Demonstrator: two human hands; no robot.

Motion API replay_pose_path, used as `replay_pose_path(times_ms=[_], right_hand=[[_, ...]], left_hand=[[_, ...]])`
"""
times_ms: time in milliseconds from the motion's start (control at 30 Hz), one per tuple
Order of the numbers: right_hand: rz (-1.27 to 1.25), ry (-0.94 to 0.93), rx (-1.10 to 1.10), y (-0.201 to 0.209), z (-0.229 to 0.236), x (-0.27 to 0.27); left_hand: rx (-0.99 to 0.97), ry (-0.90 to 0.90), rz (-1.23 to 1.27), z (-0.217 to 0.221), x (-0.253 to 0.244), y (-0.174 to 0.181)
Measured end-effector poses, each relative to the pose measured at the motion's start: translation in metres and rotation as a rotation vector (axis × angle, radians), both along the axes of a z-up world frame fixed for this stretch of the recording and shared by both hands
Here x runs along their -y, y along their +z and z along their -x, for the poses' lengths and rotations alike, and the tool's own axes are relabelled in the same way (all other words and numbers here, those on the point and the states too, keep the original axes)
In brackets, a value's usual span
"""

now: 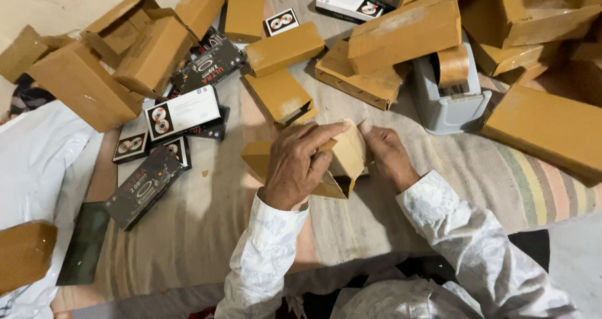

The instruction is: The person places small product boxes into larger cardboard shipping boxes, folds the flaps, and seals them with packing tape using a tape dispenser. The person repeats this process for multiple units.

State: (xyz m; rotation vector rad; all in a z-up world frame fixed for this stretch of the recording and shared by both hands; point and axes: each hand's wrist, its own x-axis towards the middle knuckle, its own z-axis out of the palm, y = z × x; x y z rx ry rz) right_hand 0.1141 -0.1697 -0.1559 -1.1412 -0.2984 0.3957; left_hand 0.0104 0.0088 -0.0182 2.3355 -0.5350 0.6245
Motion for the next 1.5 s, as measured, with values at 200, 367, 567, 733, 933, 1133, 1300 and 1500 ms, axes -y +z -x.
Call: replay_pose_path(times_ms=[200, 367, 567, 733, 933, 1133, 1300, 1500], right_hand=[[0.787, 0.104, 1.336, -0.003, -0.005, 0.014], [1.089, 0.089, 1.226, 0.028, 0.013, -0.001], [1.492, -0.006, 1.005, 0.048, 0.043, 0.006], [1.456, -0.273, 1.345, 0.036, 0.045, 0.016], [1.273, 0.007, 1.235, 0.019, 0.041, 0.045], [1.043, -0.097, 0.929, 0.021, 0.039, 0.117], [0.843, -0.295, 0.736, 0.037, 0.047, 0.150], [0.420, -0.489, 0.517, 0.054, 0.058, 0.162]], left_hand=[[0.135, 0.100, 0.101, -0.003, -0.014, -0.004], [0.087, 0.231, 0.132, 0.002, -0.030, -0.010], [0.121, 0.293, 0.087, 0.005, -0.034, -0.029], [0.158, 0.310, 0.114, 0.006, -0.035, -0.039], [0.162, 0.350, 0.122, 0.010, -0.039, -0.037], [0.183, 0.351, 0.149, 0.008, -0.038, -0.038], [0.215, 0.320, 0.110, -0.003, -0.025, -0.039], [0.158, 0.310, 0.038, -0.007, -0.009, -0.043]])
